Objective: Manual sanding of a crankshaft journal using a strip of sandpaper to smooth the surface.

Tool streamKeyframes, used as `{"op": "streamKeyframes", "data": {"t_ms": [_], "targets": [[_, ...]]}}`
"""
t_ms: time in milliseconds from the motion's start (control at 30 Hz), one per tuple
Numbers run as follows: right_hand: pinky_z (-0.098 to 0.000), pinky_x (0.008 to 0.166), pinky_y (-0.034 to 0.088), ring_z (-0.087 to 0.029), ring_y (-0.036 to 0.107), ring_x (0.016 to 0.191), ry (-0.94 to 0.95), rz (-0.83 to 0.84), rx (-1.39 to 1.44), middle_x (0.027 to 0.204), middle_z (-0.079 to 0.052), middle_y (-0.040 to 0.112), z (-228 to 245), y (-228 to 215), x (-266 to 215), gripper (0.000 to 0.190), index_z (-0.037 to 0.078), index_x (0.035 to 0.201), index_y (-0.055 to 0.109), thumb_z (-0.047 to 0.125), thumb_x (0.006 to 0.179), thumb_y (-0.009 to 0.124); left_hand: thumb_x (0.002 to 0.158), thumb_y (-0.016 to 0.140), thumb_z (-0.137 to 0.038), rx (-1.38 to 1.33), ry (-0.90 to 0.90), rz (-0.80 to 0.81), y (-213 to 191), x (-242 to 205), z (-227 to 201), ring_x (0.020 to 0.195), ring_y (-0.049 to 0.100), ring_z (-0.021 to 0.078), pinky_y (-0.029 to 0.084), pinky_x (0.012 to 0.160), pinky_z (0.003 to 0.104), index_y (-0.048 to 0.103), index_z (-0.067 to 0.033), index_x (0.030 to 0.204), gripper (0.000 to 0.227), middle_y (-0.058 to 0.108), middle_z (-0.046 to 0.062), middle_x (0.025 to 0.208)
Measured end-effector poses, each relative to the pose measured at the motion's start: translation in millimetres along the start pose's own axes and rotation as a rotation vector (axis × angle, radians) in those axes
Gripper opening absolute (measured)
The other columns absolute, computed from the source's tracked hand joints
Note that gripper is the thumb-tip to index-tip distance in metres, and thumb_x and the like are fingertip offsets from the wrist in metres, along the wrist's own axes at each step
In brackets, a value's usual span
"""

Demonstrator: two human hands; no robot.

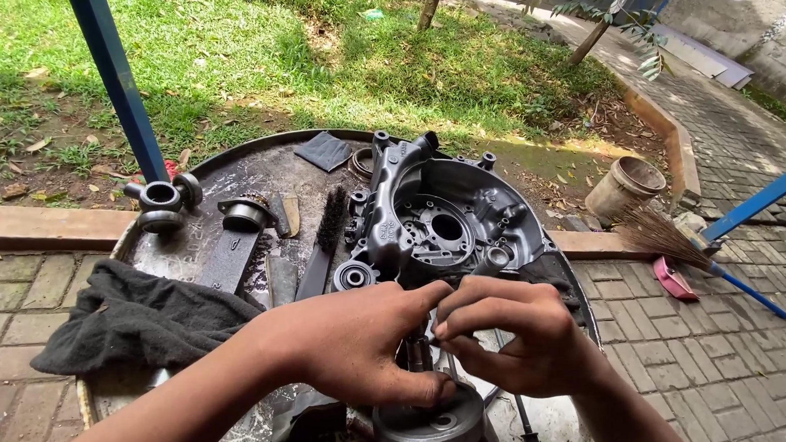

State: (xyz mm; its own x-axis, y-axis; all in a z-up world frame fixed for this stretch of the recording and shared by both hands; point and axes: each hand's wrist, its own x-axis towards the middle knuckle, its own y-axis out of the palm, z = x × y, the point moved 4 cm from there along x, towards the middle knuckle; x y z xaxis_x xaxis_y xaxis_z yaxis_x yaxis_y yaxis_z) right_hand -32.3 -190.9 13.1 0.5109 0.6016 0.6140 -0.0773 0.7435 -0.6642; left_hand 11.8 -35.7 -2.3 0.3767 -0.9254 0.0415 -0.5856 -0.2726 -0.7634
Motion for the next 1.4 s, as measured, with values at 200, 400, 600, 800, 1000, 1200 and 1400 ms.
{"op": "streamKeyframes", "data": {"t_ms": [200, 400, 600, 800, 1000, 1200, 1400], "targets": [[-0.0312, 0.070, 0.061, -0.023, 0.072, 0.074, -0.030, 0.039, 0.024, 0.090, -0.015, 0.071, 5, 0, 3, 0.006, 0.002, 0.098, 0.065, 0.006, 0.094, 0.066, 0.085, 0.066, -0.050, -0.004, 0.053, -0.021, 2, 1, 2, 0.065, 0.063, 0.0314, 0.043, 0.062, 0.047, 0.050, -0.0114, 0.104, 0.045, 0.065, 0.011, 0.076], [-0.0328, 0.069, 0.062, -0.024, 0.073, 0.073, -0.028, 0.029, 0.031, 0.091, -0.011, 0.074, 2, 0, -2, 0.012, 0.003, 0.103, 0.063, 0.006, 0.093, 0.070, 0.086, 0.064, -0.050, -0.007, 0.036, -0.021, 2, 1, 3, 0.072, 0.067, 0.0301, 0.045, 0.065, 0.046, 0.052, -0.0130, 0.108, 0.045, 0.067, 0.010, 0.083], [-0.0309, 0.066, 0.058, -0.023, 0.067, 0.069, -0.060, 0.001, -0.040, 0.086, -0.012, 0.068, 10, 1, 2, 0.004, 0.003, 0.094, 0.061, 0.004, 0.093, 0.065, 0.088, 0.060, -0.056, -0.003, 0.118, -0.040, 3, 0, 2, 0.075, 0.065, 0.0337, 0.045, 0.070, 0.048, 0.052, -0.0093, 0.110, 0.052, 0.065, 0.013, 0.088], [-0.0300, 0.065, 0.058, -0.023, 0.067, 0.067, -0.088, -0.050, -0.067, 0.086, -0.013, 0.070, -3, 0, 1, 0.006, 0.005, 0.090, 0.060, 0.006, 0.092, 0.065, 0.079, 0.063, -0.060, -0.028, 0.065, 0.014, -4, 2, -2, 0.047, 0.053, 0.0274, 0.041, 0.049, 0.044, 0.050, -0.0046, 0.115, 0.067, 0.062, 0.013, 0.062], [-0.0325, 0.058, 0.052, -0.023, 0.056, 0.059, -0.107, -0.010, -0.068, 0.082, -0.012, 0.066, 11, 6, 0, 0.014, 0.006, 0.086, 0.060, 0.015, 0.096, 0.063, 0.073, 0.060, -0.064, -0.006, 0.035, 0.035, -9, 4, -1, 0.055, 0.068, 0.0369, 0.045, 0.050, 0.047, 0.047, -0.0057, 0.134, 0.086, 0.069, 0.018, 0.064], [-0.0372, 0.070, 0.062, -0.025, 0.071, 0.073, -0.109, 0.055, -0.164, 0.090, -0.015, 0.070, 12, 5, -6, 0.015, 0.003, 0.089, 0.063, 0.017, 0.095, 0.066, 0.075, 0.061, -0.061, -0.038, 0.111, -0.003, -9, 4, 2, 0.055, 0.069, 0.0371, 0.045, 0.049, 0.045, 0.049, -0.0071, 0.131, 0.078, 0.071, 0.019, 0.065], [-0.0336, 0.064, 0.056, -0.025, 0.064, 0.065, -0.105, -0.009, -0.160, 0.089, -0.016, 0.072, 6, 5, -3, 0.009, 0.004, 0.092, 0.063, 0.012, 0.093, 0.066, 0.071, 0.056, -0.067, -0.012, 0.022, 0.061, -11, 3, 1, 0.062, 0.071, 0.0358, 0.049, 0.056, 0.047, 0.051, -0.0084, 0.128, 0.082, 0.070, 0.014, 0.068]]}}
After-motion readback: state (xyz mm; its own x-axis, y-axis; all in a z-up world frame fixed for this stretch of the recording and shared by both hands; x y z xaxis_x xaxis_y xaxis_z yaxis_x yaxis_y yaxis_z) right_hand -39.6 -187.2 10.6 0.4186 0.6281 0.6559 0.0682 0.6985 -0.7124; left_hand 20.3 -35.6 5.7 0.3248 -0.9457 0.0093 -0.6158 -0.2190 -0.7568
